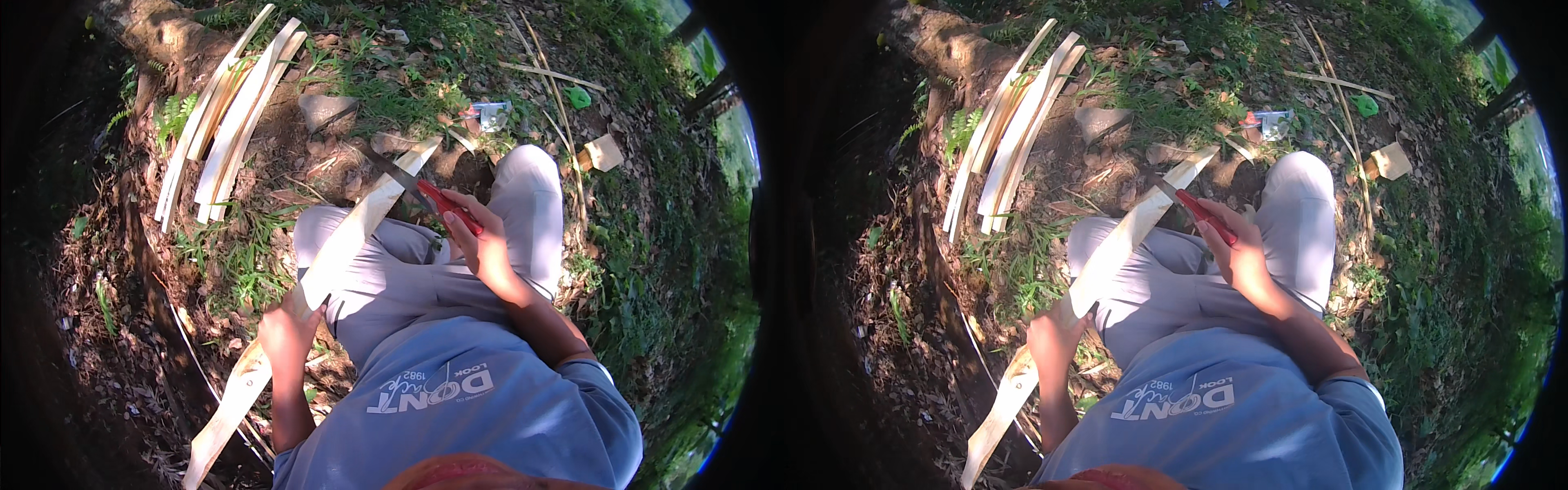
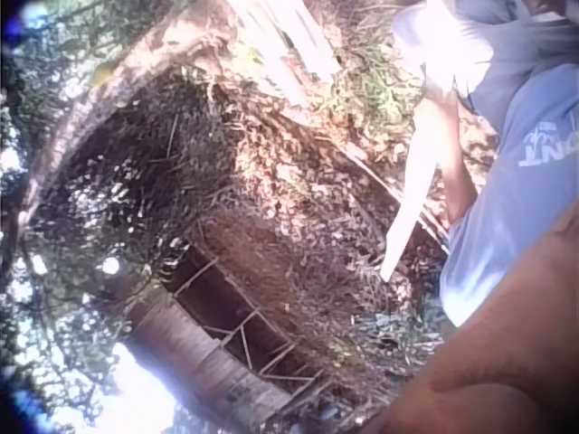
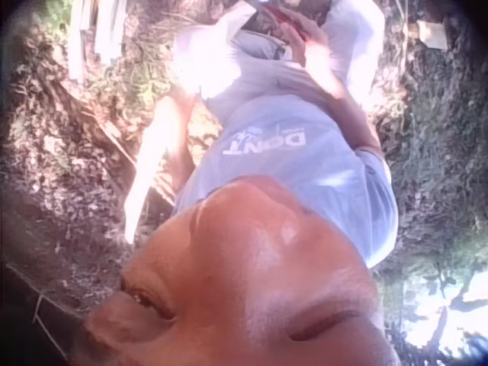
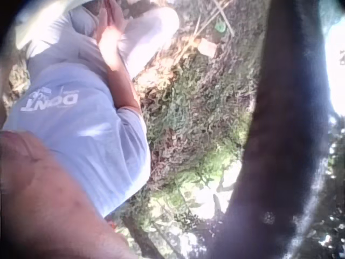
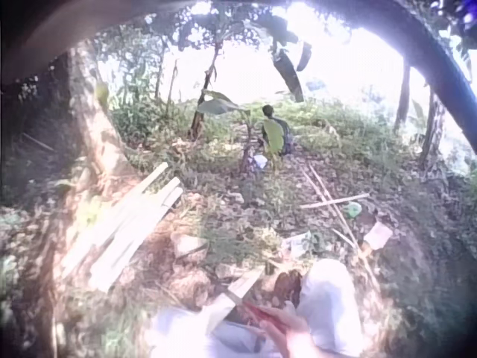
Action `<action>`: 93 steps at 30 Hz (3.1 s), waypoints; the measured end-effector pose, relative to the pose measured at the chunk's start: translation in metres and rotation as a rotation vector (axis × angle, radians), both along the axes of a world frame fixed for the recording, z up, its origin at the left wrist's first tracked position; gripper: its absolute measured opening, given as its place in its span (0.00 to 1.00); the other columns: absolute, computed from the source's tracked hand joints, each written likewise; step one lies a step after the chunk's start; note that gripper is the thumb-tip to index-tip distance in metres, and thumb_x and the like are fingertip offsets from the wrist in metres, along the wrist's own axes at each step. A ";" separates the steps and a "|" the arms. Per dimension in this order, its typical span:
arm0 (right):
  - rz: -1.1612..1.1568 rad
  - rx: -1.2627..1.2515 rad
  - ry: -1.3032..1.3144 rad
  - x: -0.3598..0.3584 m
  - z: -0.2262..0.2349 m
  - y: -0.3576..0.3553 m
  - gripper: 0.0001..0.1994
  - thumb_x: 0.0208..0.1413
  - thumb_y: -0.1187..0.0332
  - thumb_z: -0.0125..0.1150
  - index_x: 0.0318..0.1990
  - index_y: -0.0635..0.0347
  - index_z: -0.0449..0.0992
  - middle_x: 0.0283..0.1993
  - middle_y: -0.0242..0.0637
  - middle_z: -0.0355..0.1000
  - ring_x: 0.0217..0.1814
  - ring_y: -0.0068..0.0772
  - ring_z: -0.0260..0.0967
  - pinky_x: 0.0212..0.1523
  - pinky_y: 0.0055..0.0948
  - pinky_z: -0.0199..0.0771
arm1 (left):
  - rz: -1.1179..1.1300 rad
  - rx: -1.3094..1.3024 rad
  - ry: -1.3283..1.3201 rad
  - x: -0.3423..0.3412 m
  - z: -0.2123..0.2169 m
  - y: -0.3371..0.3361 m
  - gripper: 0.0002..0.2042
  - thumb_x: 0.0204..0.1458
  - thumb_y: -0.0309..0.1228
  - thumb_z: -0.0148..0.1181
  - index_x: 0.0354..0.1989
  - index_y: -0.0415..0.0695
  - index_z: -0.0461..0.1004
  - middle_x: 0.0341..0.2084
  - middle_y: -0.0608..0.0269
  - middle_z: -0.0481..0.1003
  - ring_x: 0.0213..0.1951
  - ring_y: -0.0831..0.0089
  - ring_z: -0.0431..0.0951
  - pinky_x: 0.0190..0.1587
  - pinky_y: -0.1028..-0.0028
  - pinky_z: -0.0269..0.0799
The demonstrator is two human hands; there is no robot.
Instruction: The person sits on the ground and uses a red-handled knife to shave thin strips from a long piece of light-colored wood. They hold the wood against their leg and repeatedly scrape the blade along its surface to create shavings.
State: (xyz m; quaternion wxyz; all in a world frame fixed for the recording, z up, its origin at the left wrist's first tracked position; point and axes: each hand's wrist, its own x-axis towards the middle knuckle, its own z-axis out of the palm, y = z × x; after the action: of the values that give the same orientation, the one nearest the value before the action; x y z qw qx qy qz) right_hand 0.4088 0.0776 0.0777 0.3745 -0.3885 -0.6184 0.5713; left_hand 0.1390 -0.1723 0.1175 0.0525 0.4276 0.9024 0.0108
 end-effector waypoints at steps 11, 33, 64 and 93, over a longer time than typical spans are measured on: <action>0.020 -0.098 0.086 -0.019 0.000 -0.016 0.20 0.73 0.69 0.63 0.68 0.66 0.76 0.46 0.33 0.80 0.38 0.15 0.69 0.40 0.19 0.70 | -0.081 -0.085 -0.008 -0.023 -0.012 0.084 0.28 0.46 0.52 0.80 0.42 0.38 0.85 0.31 0.44 0.84 0.35 0.46 0.88 0.40 0.53 0.83; 0.094 -0.114 -0.248 -0.017 0.009 -0.033 0.21 0.71 0.71 0.65 0.68 0.68 0.76 0.54 0.42 0.84 0.52 0.22 0.79 0.54 0.24 0.77 | -0.127 -0.015 -0.176 -0.115 -0.135 0.088 0.29 0.42 0.53 0.77 0.47 0.44 0.83 0.32 0.52 0.86 0.37 0.51 0.88 0.41 0.55 0.83; 0.250 -0.287 -0.418 0.014 -0.003 0.005 0.19 0.73 0.68 0.61 0.67 0.64 0.80 0.46 0.33 0.83 0.36 0.13 0.72 0.40 0.18 0.73 | -0.178 -0.217 -0.419 -0.106 -0.152 0.151 0.29 0.47 0.48 0.75 0.49 0.36 0.79 0.42 0.46 0.86 0.48 0.47 0.86 0.53 0.53 0.79; 0.207 -0.435 -0.218 -0.065 -0.056 0.018 0.20 0.76 0.70 0.58 0.70 0.67 0.76 0.22 0.18 0.64 0.22 0.07 0.54 0.23 0.17 0.52 | -0.183 -0.223 -0.417 -0.113 -0.154 0.157 0.22 0.44 0.39 0.71 0.44 0.37 0.78 0.39 0.44 0.84 0.47 0.44 0.85 0.57 0.51 0.78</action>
State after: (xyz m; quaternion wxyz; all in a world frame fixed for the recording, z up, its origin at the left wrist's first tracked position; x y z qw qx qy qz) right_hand 0.3437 0.0956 0.0219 0.1529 -0.4541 -0.5540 0.6808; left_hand 0.0260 -0.0151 -0.0363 0.2852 0.4877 0.8251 -0.0058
